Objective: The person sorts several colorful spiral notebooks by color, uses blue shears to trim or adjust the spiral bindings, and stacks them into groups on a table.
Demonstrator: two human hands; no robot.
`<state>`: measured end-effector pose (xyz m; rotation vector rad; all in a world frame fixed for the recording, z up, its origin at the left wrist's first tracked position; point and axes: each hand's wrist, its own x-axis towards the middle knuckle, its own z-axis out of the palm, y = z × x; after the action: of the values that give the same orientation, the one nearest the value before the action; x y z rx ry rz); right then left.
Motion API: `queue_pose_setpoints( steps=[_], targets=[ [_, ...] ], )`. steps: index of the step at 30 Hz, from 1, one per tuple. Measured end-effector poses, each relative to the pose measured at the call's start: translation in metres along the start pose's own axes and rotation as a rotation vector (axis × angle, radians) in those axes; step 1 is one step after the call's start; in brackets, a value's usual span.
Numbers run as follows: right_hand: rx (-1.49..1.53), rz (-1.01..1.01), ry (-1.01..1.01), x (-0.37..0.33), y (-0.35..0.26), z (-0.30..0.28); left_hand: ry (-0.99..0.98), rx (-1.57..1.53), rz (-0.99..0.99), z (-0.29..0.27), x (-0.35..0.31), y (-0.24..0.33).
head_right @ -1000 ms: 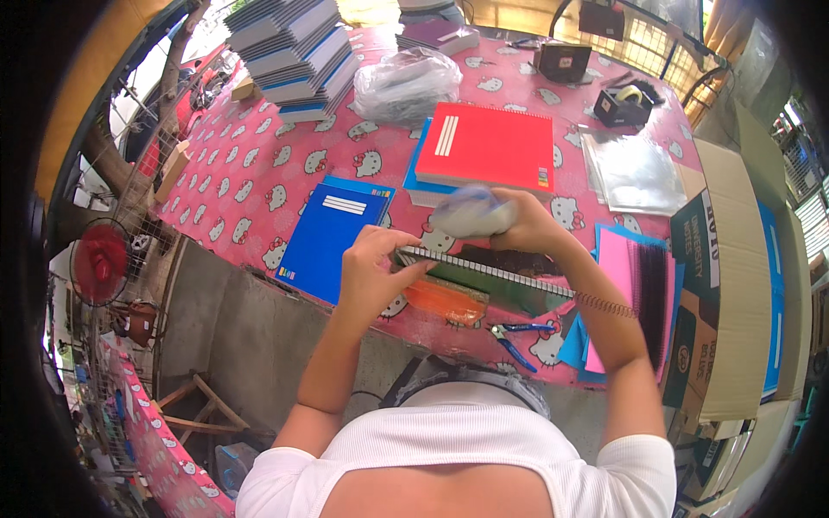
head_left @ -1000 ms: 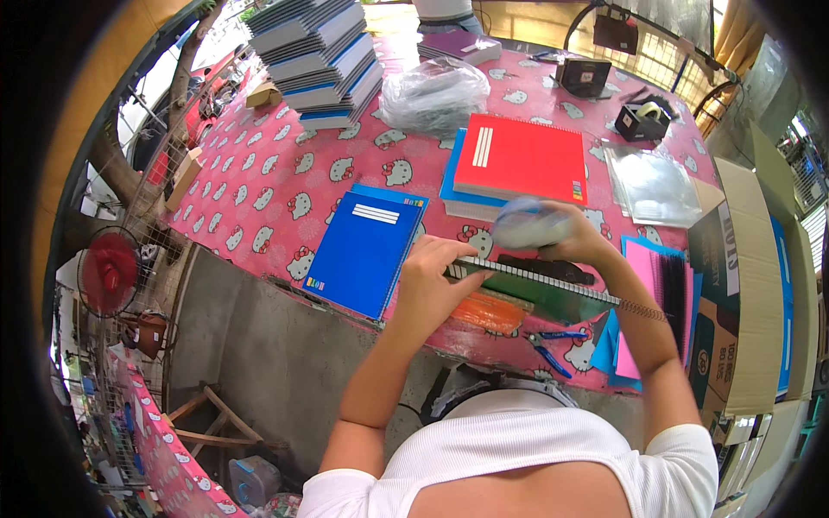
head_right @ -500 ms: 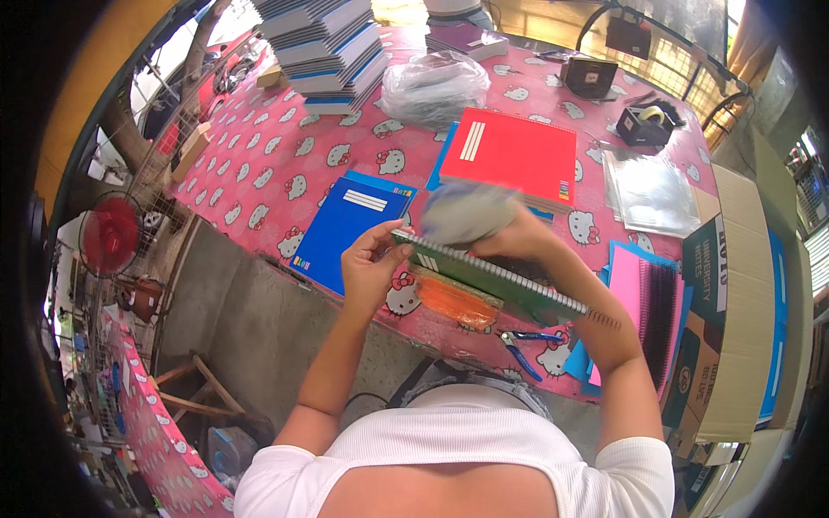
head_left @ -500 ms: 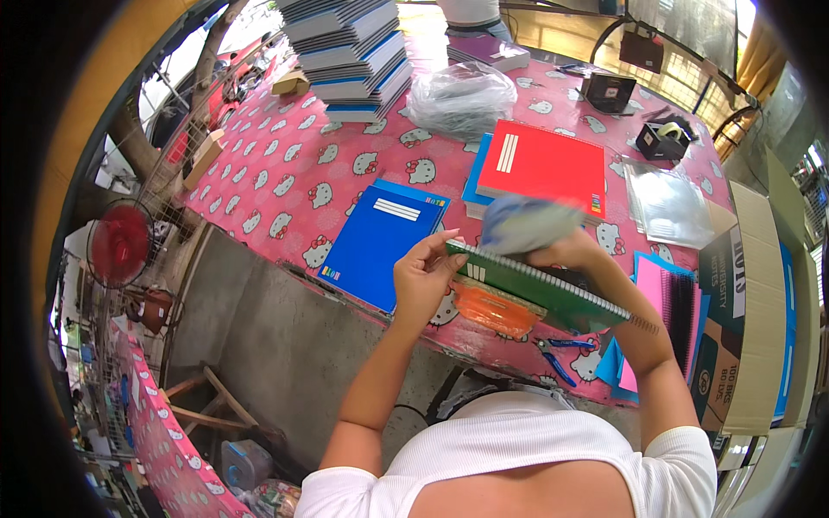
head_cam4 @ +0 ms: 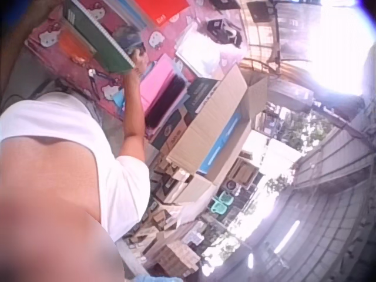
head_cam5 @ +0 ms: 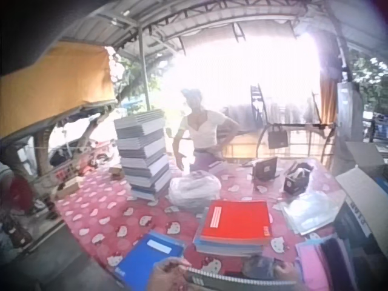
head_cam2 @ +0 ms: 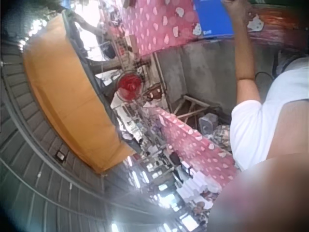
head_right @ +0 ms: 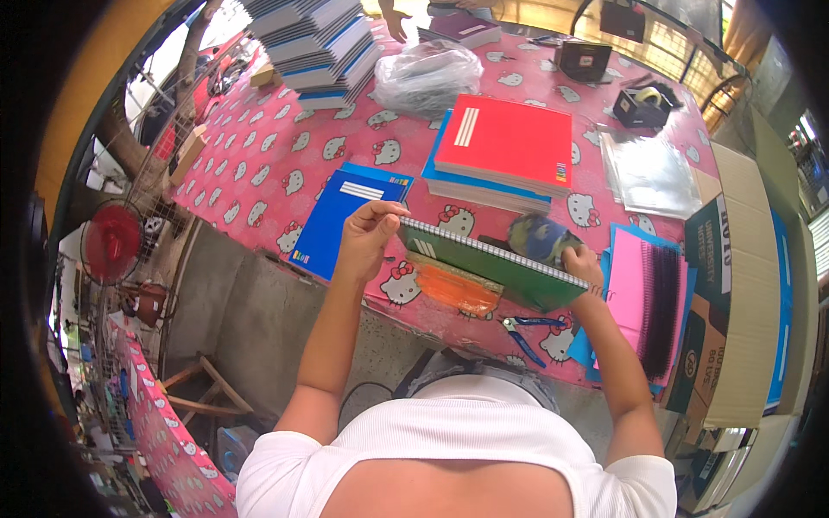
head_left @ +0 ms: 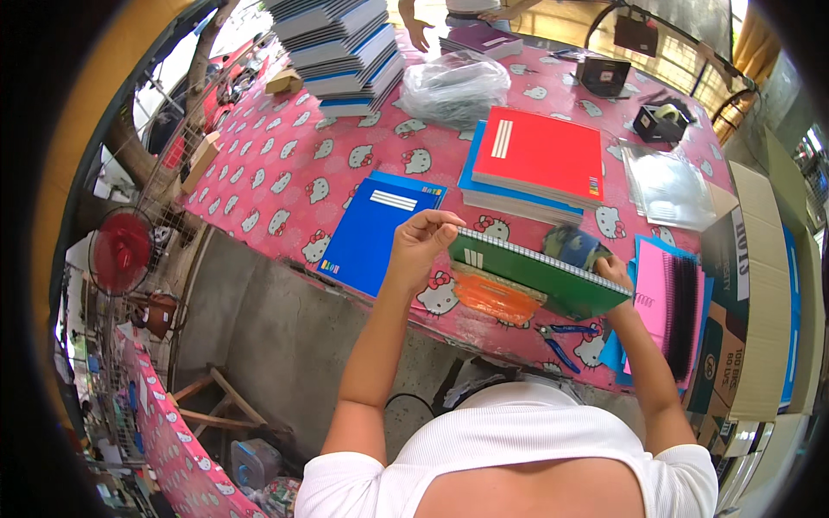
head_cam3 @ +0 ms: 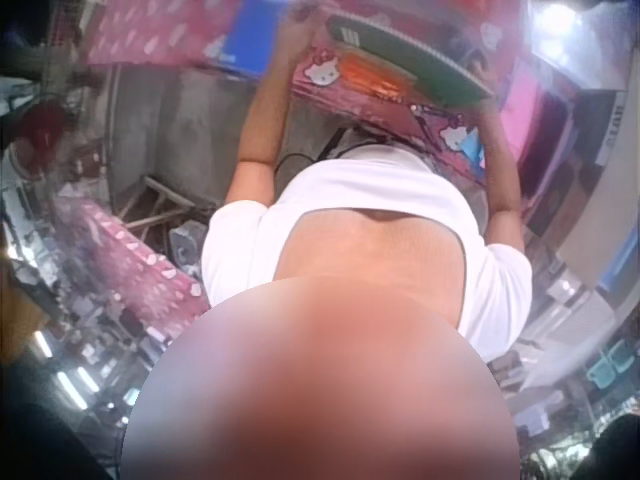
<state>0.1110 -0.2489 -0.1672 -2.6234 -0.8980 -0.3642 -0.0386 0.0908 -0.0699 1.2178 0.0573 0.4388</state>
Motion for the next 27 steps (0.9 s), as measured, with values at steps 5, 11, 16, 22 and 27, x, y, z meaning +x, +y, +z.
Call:
queue_pose_setpoints(
  steps=[5, 11, 16, 22, 27],
  targets=[
    [0.229, 0.087, -0.179, -0.075, -0.035, -0.038, -0.019, 0.000, 0.008, -0.006, 0.009, -0.003],
    [-0.004, -0.124, -0.085, -0.106, -0.085, -0.028, -0.050, 0.047, 0.081, 0.015, 0.025, -0.010],
    [0.588, 0.128, -0.252, -0.093, -0.096, -0.116, -0.043, 0.309, 0.403, 0.089, 0.011, 0.028],
    [0.511, -0.068, 0.234, -0.014, -0.144, -0.187, -0.031, 0.658, 0.738, 0.148, -0.007, 0.036],
    [0.579, -0.014, 0.210, -0.006, -0.149, -0.182, -0.072, 0.601, 0.702, 0.153, -0.010, 0.030]
  ],
)
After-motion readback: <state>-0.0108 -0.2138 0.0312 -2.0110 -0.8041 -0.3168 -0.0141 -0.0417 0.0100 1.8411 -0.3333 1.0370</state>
